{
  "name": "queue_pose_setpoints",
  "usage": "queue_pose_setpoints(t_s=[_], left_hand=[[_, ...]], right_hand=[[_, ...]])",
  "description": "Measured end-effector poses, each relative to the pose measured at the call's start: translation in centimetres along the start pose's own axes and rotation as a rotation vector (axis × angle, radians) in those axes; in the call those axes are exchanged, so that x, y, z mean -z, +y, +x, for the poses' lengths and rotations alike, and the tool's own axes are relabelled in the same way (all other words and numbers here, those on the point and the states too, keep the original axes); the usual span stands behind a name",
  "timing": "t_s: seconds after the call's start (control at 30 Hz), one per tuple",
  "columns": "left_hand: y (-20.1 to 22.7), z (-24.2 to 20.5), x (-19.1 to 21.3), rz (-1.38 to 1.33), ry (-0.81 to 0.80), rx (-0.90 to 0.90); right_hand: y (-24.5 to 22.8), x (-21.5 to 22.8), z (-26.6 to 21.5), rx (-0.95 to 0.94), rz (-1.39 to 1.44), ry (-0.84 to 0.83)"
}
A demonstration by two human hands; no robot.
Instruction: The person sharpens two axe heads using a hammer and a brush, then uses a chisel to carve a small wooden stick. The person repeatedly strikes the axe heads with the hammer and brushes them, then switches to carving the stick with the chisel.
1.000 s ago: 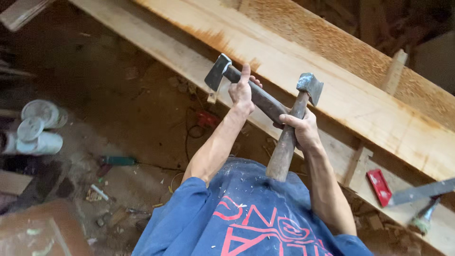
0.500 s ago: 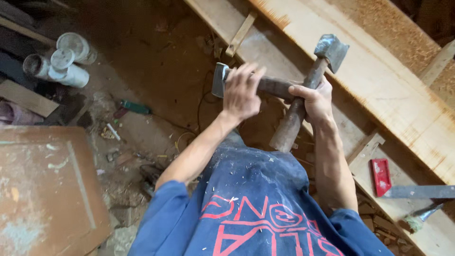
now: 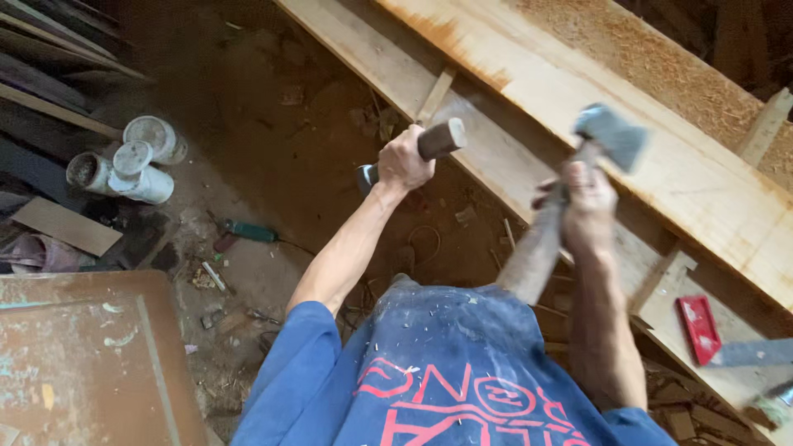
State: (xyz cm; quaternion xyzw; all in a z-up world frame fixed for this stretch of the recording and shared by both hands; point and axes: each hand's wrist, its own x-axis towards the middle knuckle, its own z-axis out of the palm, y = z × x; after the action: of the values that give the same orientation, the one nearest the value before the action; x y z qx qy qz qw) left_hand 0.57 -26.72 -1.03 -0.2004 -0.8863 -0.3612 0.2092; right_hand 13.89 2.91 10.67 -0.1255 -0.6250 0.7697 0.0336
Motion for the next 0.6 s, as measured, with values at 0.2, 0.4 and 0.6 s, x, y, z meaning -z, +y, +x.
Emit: queue_pose_setpoints(t_s=[0.2,0.4,0.6], left_hand=[[-5.4,-0.8,5.3,0.058,-0.029,0.148],[-5.8,1.7,6.7,0.022,0.078,-0.196],[-4.7,4.6,12.0,0.019,0.075,0.021]], right_hand=[[-10.2,0.9,0.4,0.53,-0.155,0.212],[-6.7,-10.7,3.7,0.425,-0.634,-0.105],[-0.1,-16.6,0.3,0.411,-0.915,-0.444]])
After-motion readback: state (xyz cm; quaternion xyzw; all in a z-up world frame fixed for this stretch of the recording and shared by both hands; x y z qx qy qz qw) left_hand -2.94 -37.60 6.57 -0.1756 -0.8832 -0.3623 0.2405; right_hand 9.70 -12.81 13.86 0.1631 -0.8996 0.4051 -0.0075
